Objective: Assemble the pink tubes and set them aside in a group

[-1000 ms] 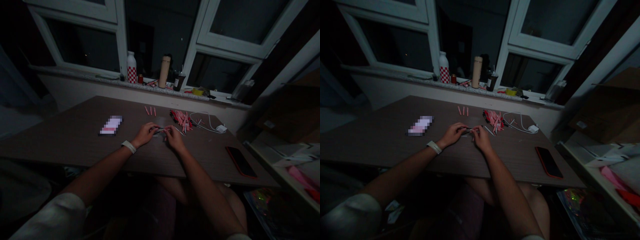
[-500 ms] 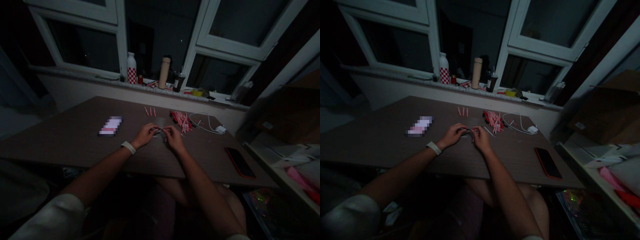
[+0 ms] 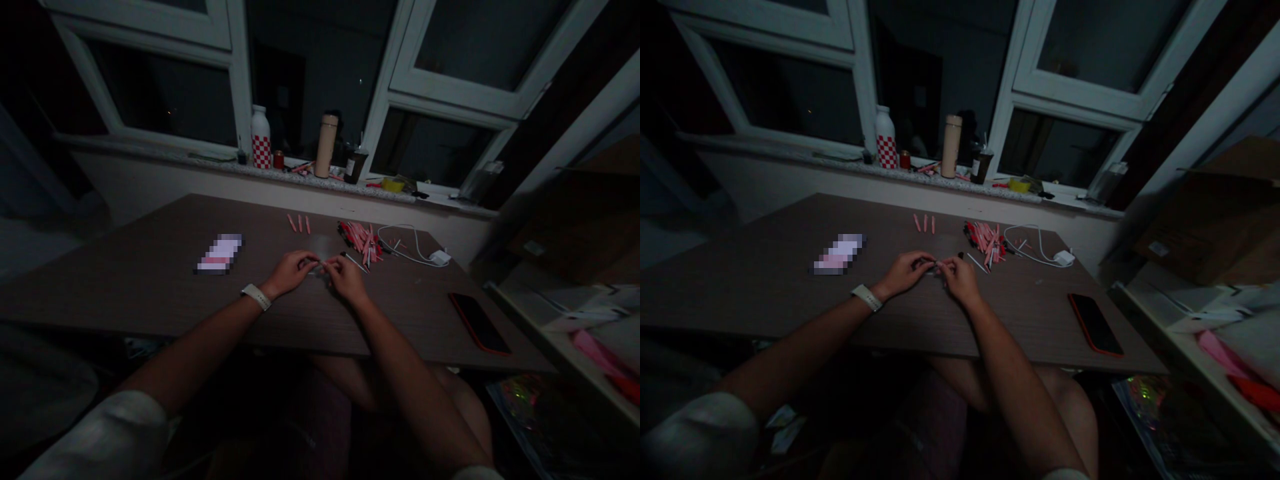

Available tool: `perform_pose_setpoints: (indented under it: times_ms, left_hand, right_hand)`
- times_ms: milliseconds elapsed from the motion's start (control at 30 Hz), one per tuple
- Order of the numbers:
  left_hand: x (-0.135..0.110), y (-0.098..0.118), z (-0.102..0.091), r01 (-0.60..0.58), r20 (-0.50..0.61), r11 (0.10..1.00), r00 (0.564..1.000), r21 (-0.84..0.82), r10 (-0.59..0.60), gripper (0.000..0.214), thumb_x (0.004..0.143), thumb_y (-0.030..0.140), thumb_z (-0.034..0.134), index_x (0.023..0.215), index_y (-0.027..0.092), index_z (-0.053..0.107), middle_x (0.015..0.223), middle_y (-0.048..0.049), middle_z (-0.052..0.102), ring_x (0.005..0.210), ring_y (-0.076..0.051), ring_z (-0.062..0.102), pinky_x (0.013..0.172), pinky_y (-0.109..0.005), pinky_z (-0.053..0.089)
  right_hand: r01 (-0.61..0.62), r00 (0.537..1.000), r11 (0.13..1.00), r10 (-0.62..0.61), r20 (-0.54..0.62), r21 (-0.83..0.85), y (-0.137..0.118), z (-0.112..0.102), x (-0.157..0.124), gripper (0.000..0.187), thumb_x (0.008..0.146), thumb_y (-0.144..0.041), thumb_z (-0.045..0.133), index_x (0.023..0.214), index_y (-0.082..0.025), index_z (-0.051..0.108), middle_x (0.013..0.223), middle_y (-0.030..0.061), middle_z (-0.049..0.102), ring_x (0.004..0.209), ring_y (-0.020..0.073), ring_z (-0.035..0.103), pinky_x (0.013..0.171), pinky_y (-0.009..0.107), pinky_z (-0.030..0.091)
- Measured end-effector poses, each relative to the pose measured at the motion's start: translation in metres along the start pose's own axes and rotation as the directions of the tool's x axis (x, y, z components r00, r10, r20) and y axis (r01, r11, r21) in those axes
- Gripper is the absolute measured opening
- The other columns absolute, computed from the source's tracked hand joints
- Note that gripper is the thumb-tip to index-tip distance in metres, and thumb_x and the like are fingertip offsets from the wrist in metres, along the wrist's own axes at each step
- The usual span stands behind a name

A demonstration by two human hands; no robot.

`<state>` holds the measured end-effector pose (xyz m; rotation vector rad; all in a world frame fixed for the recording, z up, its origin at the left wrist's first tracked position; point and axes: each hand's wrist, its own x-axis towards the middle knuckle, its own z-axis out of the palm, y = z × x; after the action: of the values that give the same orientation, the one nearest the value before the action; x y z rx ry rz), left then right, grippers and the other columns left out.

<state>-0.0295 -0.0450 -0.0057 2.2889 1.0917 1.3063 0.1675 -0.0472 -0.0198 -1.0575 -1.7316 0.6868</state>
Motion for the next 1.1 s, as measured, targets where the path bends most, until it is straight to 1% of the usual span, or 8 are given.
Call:
perform_pose_setpoints:
  times_ms: [333,500,633,733,833,967,1033,1100]
  left_hand:
    - [0.000,-0.003,0.001,-0.026,0.031,1.000,0.999,-0.017,0.026,0.022,0.093,0.034,0.064,0.104,0.017,0.073,0.083,-0.0023,0.069,0.064,-0.013,0.054,0.065,-0.026,0.044]
    - [0.001,-0.003,0.000,-0.090,0.080,0.996,0.993,-0.026,0.091,0.020,0.095,0.034,0.060,0.102,0.018,0.071,0.094,-0.0049,0.066,0.078,-0.016,0.058,0.072,-0.028,0.046]
    - [0.000,0.000,-0.001,-0.087,0.062,0.995,0.994,-0.037,0.089,0.020,0.096,0.034,0.059,0.103,0.018,0.069,0.098,-0.0051,0.060,0.083,-0.017,0.057,0.073,-0.029,0.047]
    - [0.000,0.002,-0.001,-0.075,0.040,0.997,0.996,-0.037,0.076,0.020,0.096,0.035,0.059,0.102,0.018,0.067,0.098,-0.0046,0.057,0.083,-0.016,0.056,0.074,-0.029,0.048]
    - [0.001,0.002,-0.001,-0.052,0.003,0.998,0.999,-0.037,0.052,0.022,0.096,0.037,0.059,0.101,0.017,0.066,0.099,-0.0046,0.055,0.080,-0.016,0.054,0.074,-0.029,0.048]
    - [0.001,0.003,-0.002,-0.028,-0.017,0.999,0.999,-0.017,0.027,0.022,0.096,0.037,0.058,0.102,0.017,0.066,0.098,-0.0045,0.054,0.077,-0.015,0.053,0.072,-0.029,0.047]
    - [0.001,0.004,-0.003,-0.014,-0.012,1.000,1.000,0.002,0.014,0.021,0.096,0.036,0.058,0.101,0.017,0.066,0.097,-0.0044,0.054,0.076,-0.015,0.052,0.072,-0.029,0.046]
    - [0.001,0.005,-0.003,0.002,-0.011,1.000,1.000,0.018,-0.002,0.021,0.096,0.036,0.058,0.100,0.017,0.065,0.096,-0.0041,0.053,0.075,-0.015,0.051,0.072,-0.029,0.046]
  right_hand:
    - [0.012,1.000,0.997,-0.013,-0.009,-0.082,-0.005,-0.001,-0.001,0.034,0.094,-0.051,0.058,0.080,-0.021,0.064,0.070,0.0034,0.074,0.058,0.0167,0.067,0.056,0.023,0.044]
    - [0.006,1.000,0.993,-0.007,-0.007,-0.120,-0.009,-0.002,-0.001,0.040,0.094,-0.054,0.057,0.073,-0.021,0.063,0.062,0.0016,0.071,0.052,0.0154,0.063,0.054,0.023,0.041]
    - [0.010,1.000,0.989,-0.013,-0.023,-0.149,-0.013,-0.003,-0.002,0.042,0.093,-0.056,0.057,0.071,-0.021,0.065,0.058,0.0008,0.069,0.050,0.0149,0.060,0.054,0.024,0.040]
    - [0.038,0.993,0.984,-0.056,-0.100,-0.173,-0.019,-0.006,-0.002,0.047,0.095,-0.058,0.052,0.069,-0.021,0.065,0.056,0.0006,0.066,0.052,0.0151,0.060,0.056,0.025,0.040]
    - [0.022,0.950,0.986,-0.073,-0.303,-0.168,-0.025,-0.014,-0.002,0.052,0.097,-0.059,0.045,0.068,-0.020,0.063,0.056,0.0007,0.062,0.056,0.0159,0.059,0.060,0.026,0.042]
    - [-0.123,0.847,0.978,0.014,-0.531,-0.170,-0.027,-0.026,0.001,0.045,0.097,-0.057,0.042,0.085,-0.019,0.063,0.076,0.0048,0.068,0.070,0.0178,0.061,0.070,0.028,0.046]
    - [-0.163,0.845,0.974,0.055,-0.532,-0.158,-0.024,-0.029,0.003,0.038,0.093,-0.055,0.051,0.102,-0.019,0.062,0.098,0.0096,0.070,0.086,0.0202,0.063,0.077,0.030,0.049]
    - [-0.138,0.877,0.978,0.047,-0.478,-0.156,-0.017,-0.028,0.005,0.045,0.085,-0.053,0.064,0.113,-0.018,0.057,0.117,0.0144,0.065,0.105,0.0236,0.060,0.087,0.033,0.049]
